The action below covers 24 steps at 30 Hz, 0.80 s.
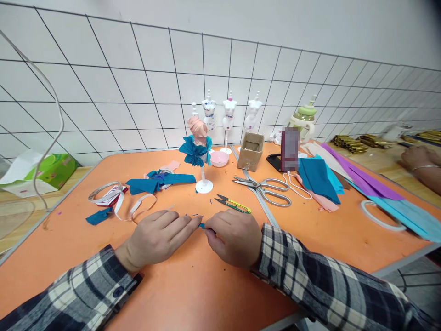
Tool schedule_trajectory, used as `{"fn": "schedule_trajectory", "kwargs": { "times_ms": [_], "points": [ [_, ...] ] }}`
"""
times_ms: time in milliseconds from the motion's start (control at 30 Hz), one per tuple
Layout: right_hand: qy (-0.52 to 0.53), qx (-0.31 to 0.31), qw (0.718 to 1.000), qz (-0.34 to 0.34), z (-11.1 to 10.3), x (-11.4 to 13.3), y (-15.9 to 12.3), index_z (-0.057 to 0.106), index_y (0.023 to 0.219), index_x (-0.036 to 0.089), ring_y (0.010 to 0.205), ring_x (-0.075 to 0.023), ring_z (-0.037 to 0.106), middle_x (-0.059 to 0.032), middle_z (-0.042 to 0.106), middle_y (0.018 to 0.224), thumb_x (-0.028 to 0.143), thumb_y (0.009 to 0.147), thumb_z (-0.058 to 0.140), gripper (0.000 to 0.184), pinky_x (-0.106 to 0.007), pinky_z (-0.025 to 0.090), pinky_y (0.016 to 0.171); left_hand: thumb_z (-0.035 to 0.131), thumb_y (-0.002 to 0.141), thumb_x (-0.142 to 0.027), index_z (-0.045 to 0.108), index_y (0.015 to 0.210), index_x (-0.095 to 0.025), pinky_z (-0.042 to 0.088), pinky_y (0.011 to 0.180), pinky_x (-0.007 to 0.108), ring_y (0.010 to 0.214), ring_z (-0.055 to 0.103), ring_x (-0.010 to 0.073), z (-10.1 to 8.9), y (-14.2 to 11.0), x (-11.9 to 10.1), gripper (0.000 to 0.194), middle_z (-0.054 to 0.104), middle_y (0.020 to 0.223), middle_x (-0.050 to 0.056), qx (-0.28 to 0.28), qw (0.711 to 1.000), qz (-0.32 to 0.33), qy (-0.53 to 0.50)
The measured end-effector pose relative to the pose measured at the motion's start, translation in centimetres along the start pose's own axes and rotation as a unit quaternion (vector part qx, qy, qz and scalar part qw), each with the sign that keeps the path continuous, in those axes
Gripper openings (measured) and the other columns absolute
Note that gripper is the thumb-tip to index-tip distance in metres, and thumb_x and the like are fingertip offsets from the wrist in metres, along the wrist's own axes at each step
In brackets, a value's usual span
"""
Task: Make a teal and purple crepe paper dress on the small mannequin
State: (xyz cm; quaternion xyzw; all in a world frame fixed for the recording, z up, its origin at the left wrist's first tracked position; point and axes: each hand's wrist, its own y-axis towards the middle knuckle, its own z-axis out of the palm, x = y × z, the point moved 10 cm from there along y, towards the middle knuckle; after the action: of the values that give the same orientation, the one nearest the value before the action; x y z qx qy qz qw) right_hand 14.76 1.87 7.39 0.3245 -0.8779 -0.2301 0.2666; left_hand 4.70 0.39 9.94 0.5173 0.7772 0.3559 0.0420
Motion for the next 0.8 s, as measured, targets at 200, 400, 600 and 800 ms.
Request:
{"fn": "schedule_trajectory", "kwargs": {
  "times_ms": [200, 400, 600, 800],
  "points": [
    [0.467, 0.090, 0.820, 0.318, 4.9, -4.7, -1.4, 0.058, 0.081, 0.021, 0.065, -0.0141, 0.060, -0.0017, 0.063, 0.075, 0.053, 0.088, 0.051, 0.034, -0.025, 0.050, 0.053, 0.051, 0.092, -0.009, 0.063, 0.124, -0.027, 0.047, 0.064, 0.028, 0.066, 0.064, 0.0148, -0.5, -1.3, 0.5, 0.039, 0.076, 0.083, 0.000, -0.030, 0.999, 0.031, -0.002],
    [0.611, 0.194, 0.679, 0.357, 8.2, -3.7, -2.2, 0.062, 0.104, 0.021, 0.072, -0.0130, 0.062, -0.0025, 0.065, 0.093, 0.036, 0.067, 0.075, 0.042, -0.021, 0.054, 0.049, 0.050, 0.094, -0.022, 0.068, 0.108, -0.026, 0.050, 0.067, 0.025, 0.071, 0.068, 0.0154, 2.4, -1.9, 3.8, 0.024, 0.074, 0.081, 0.000, 0.003, 0.966, -0.179, -0.184],
    [0.554, 0.076, 0.763, 0.326, 5.6, -5.2, -1.2, 0.064, 0.098, 0.020, 0.077, -0.0142, 0.061, -0.0026, 0.064, 0.088, 0.038, 0.073, 0.073, 0.032, -0.020, 0.054, 0.047, 0.047, 0.093, -0.053, 0.057, 0.072, -0.019, 0.039, 0.042, 0.020, 0.044, 0.049, 0.0108, 9.2, -4.4, 4.2, 0.041, 0.055, 0.053, -0.003, 0.087, 0.698, -0.523, -0.481],
    [0.527, 0.044, 0.746, 0.405, 5.9, -6.7, -1.5, 0.062, 0.079, 0.017, 0.058, -0.0110, 0.055, 0.0025, 0.058, 0.064, 0.045, 0.066, 0.076, 0.033, -0.021, 0.050, 0.042, 0.050, 0.090, -0.055, 0.061, 0.075, -0.018, 0.039, 0.044, 0.021, 0.047, 0.049, 0.0109, 9.8, -4.4, 3.7, 0.041, 0.056, 0.054, -0.002, 0.086, 0.669, -0.531, -0.513]
  ]
}}
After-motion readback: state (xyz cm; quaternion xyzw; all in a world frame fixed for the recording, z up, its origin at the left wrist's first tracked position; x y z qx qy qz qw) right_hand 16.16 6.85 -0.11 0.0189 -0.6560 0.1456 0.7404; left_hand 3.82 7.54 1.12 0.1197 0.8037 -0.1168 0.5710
